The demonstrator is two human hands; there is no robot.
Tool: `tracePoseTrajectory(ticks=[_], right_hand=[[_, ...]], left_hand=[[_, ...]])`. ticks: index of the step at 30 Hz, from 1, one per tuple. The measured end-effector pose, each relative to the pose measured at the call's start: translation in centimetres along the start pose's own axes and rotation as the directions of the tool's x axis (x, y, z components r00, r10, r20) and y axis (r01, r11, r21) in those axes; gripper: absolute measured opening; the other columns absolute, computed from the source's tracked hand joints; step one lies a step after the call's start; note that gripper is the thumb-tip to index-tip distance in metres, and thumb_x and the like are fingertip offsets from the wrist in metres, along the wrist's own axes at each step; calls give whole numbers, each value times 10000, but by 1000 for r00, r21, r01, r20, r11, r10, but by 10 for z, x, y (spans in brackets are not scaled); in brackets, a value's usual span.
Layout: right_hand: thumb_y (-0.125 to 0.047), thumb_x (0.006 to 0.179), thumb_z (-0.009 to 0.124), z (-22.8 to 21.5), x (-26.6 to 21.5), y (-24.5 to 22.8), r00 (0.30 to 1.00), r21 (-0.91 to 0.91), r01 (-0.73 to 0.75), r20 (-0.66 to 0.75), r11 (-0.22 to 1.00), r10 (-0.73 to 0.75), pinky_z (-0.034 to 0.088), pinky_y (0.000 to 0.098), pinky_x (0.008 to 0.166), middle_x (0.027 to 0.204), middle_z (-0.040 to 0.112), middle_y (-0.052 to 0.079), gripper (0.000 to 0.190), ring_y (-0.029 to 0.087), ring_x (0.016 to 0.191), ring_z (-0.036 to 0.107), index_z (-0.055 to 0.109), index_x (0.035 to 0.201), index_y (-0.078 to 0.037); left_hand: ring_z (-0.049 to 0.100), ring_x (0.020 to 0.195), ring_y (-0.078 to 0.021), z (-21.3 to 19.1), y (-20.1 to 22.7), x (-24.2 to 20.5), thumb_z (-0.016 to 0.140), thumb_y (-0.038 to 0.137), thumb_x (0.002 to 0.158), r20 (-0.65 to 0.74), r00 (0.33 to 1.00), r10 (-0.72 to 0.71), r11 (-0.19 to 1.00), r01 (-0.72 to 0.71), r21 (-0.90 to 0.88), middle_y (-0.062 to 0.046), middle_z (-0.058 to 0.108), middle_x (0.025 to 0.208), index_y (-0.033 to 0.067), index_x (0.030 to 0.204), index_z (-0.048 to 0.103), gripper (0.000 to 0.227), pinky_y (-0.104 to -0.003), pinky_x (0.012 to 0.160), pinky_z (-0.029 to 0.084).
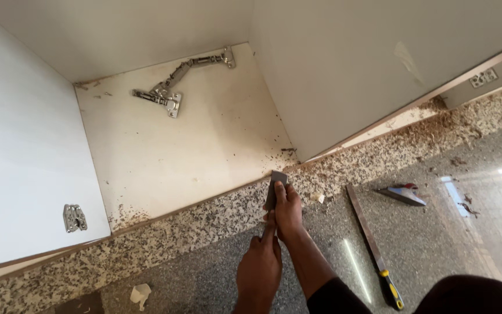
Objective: The person scrapes and chisels excess material from wood cabinet frames using a chisel and a scraper, and checks the fit of cabinet hardware.
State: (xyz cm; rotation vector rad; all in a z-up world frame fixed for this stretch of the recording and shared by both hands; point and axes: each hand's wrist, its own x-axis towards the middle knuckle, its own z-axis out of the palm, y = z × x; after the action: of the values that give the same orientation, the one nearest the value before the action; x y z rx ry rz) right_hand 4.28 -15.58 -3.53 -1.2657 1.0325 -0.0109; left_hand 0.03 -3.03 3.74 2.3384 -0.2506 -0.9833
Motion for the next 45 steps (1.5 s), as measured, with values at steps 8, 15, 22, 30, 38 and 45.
tracePoseTrajectory(ticks=[8, 15, 22, 30, 38, 45], right_hand=[[-344, 1051, 465, -1, 4, 3, 999, -57, -9, -49, 998, 6, 551, 310, 424, 745, 634, 99, 304, 155, 512, 586, 596, 1078, -71], [-358, 1065, 501, -7, 12, 3, 996, -85, 78, -28, 993, -81, 529, 313, 412, 734, 634, 116, 378, 141, 489, 575, 597, 1077, 8], [-383, 1036, 476, -16, 29, 8, 996, -212, 34, -76, 977, -51, 542, 322, 370, 703, 680, 116, 390, 175, 465, 613, 631, 1093, -29], [-407, 1043, 484, -14, 43, 3, 992, -270, 51, -97, 962, -80, 526, 331, 351, 706, 697, 145, 455, 182, 417, 592, 632, 1127, 15], [-389, 1050, 504, -22, 37, 6, 990, -223, 41, -124, 974, -70, 535, 325, 361, 699, 661, 123, 405, 165, 442, 596, 629, 1043, -4], [-406, 1054, 495, -22, 42, 12, 990, -246, 70, -102, 967, -98, 541, 318, 393, 725, 683, 130, 435, 179, 482, 595, 640, 1030, 4]], left_hand=[[710, 663, -308, 11, -6, 6, 378, 326, 1073, -12, 1000, 23, 1000, -23, 9, -181, 671, 967, 309, 1621, 226, 568, -427, 549, 599], [730, 710, -344, 17, 1, 6, 397, 315, 1057, -26, 1000, 15, 999, -17, -47, -201, 656, 1017, 321, 1617, 212, 590, -470, 573, 615], [725, 758, -380, 21, 4, 13, 379, 320, 1075, -17, 999, 32, 998, -33, -46, -234, 663, 1041, 314, 1641, 172, 603, -483, 622, 608], [734, 777, -357, 19, 9, 20, 390, 339, 1067, -8, 999, 32, 997, -33, -64, -221, 668, 1072, 312, 1627, 179, 599, -466, 620, 617], [756, 781, -335, 19, 7, 18, 339, 366, 1073, 114, 993, -31, 995, 41, -93, -224, 671, 1063, 320, 1637, 155, 595, -424, 613, 649], [738, 843, -369, 17, 5, 18, 346, 357, 1084, 31, 998, 55, 996, -52, -75, -227, 656, 1140, 344, 1640, 151, 589, -478, 680, 627]])
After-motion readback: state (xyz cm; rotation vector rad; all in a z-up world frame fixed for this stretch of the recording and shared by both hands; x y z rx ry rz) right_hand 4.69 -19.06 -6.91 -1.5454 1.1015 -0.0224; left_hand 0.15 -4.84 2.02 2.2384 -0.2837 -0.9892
